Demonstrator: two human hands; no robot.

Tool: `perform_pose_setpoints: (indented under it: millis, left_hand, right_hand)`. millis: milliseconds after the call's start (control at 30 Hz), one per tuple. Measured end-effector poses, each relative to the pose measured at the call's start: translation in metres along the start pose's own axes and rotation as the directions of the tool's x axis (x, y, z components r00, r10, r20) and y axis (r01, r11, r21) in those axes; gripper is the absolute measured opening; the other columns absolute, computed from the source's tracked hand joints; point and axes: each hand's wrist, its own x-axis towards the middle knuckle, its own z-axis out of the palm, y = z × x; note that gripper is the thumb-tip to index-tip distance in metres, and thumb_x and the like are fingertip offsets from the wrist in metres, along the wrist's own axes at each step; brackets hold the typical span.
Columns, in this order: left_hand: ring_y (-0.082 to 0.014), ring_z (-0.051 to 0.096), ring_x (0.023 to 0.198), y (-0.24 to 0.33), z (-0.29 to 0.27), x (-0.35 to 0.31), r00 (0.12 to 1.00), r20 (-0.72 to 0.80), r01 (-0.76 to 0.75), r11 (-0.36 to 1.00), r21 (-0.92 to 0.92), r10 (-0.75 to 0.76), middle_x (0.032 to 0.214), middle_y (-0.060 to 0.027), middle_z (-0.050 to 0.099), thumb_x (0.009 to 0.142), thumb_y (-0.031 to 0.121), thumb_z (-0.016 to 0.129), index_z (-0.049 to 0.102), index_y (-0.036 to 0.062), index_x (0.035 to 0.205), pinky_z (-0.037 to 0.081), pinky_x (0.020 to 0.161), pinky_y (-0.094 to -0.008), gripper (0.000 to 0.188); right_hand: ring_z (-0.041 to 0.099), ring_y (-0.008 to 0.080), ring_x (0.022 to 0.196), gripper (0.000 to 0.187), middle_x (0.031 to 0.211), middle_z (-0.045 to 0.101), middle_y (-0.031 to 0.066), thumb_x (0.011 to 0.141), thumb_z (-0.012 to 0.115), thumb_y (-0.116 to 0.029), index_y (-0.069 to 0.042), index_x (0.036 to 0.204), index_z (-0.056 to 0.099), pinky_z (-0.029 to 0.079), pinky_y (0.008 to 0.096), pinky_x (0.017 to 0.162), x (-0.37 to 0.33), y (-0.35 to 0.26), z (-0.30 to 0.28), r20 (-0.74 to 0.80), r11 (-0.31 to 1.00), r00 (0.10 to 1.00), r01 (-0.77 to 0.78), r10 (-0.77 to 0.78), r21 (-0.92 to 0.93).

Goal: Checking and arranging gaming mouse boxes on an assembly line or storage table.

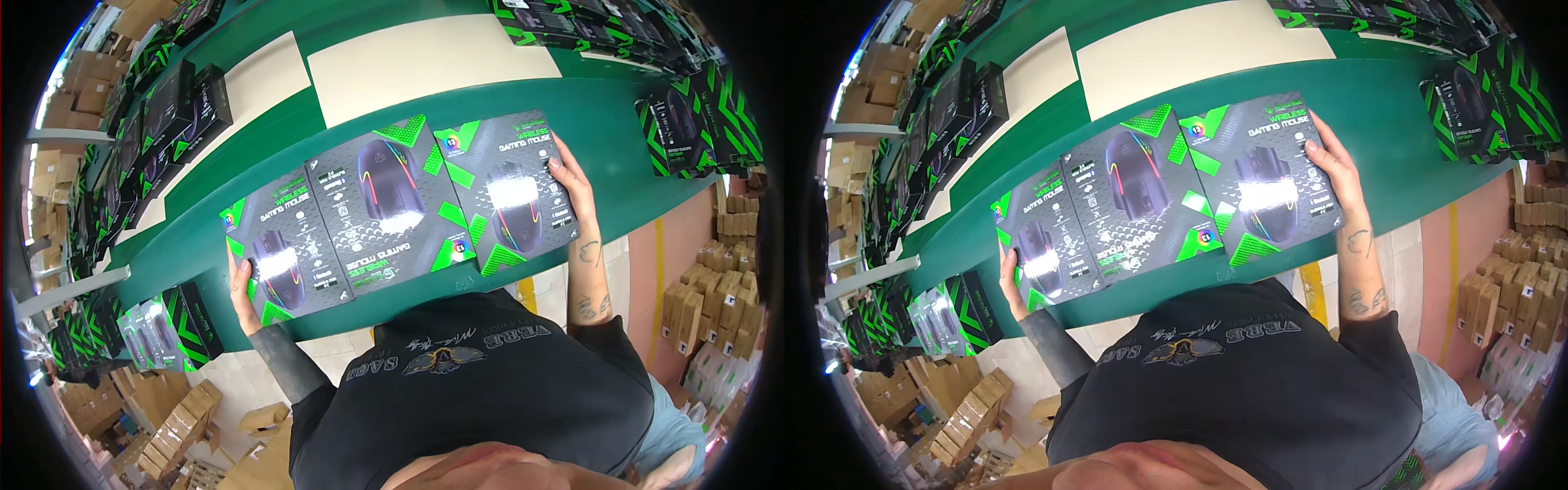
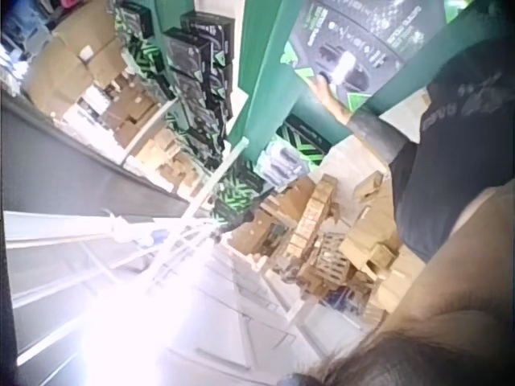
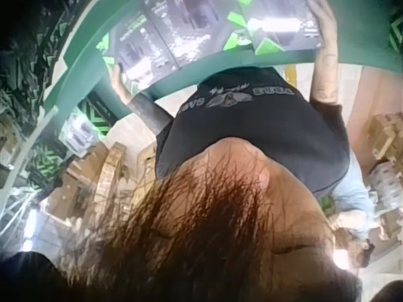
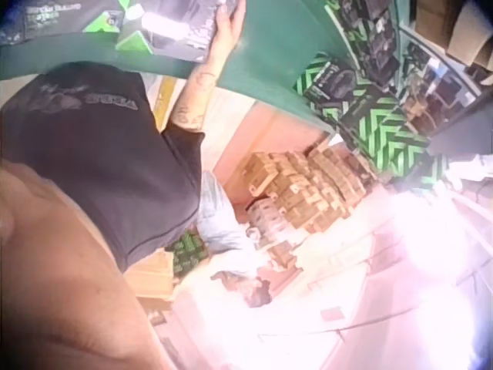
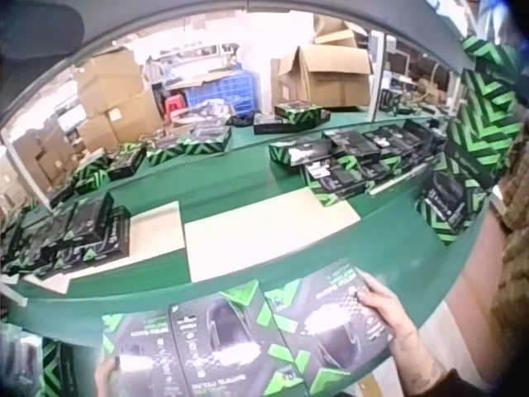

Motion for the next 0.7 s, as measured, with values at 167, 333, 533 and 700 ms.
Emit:
perform_pose_setpoints:
  millis: [167,333,533,700]
  left_hand:
    - [-0.0212,0.036,0.126,0.013,0.003,0.010,0.997,0.057,-0.062,0.970,0.235,0.050,0.137,-0.0139,0.038,0.084,0.028,0.055,0.028,-0.0037,0.138,0.022,0.105,-0.0299,0.069]
    - [-0.0256,0.040,0.123,0.048,0.027,-0.001,0.990,-0.028,-0.085,0.754,0.651,0.135,0.137,-0.0175,0.039,0.087,0.029,0.059,0.041,-0.0021,0.132,0.028,0.103,-0.0335,0.057]
    - [-0.0367,0.032,0.129,0.068,0.135,-0.053,0.773,0.605,-0.632,0.140,0.762,0.191,0.140,-0.0216,0.032,0.061,0.037,0.080,0.037,0.0025,0.134,0.026,0.105,-0.0451,0.092]
    - [-0.0387,0.025,0.132,0.028,0.176,-0.062,0.768,0.615,-0.574,-0.235,0.784,0.177,0.142,-0.0173,0.032,0.057,0.049,0.076,0.035,0.0034,0.136,0.028,0.104,-0.0480,0.099]
  right_hand:
    - [0.050,0.0144,0.107,0.051,0.122,0.052,0.0127,0.086,0.057,-0.015,0.001,0.132,0.042,0.037,0.0231,0.092,-0.003,-0.004,0.012,-0.078,0.998,0.996,-0.032,0.037,0.062]
    - [0.051,0.0134,0.104,0.047,0.118,0.054,0.0111,0.087,0.057,-0.016,-0.001,0.130,0.045,0.040,0.0229,0.088,-0.012,-0.012,0.021,-0.072,0.998,0.995,-0.063,0.064,0.010]
    - [0.049,0.0212,0.115,0.048,0.124,0.052,0.0182,0.086,0.060,-0.027,0.002,0.123,0.050,0.038,0.0286,0.095,-0.011,-0.029,0.021,0.083,0.559,0.928,0.288,-0.363,-0.777]
    - [0.060,0.0195,0.095,0.046,0.102,0.063,0.0140,0.083,0.065,-0.028,0.001,0.117,0.054,0.047,0.0298,0.082,-0.016,-0.080,0.033,0.291,0.890,0.902,0.390,-0.319,-0.234]
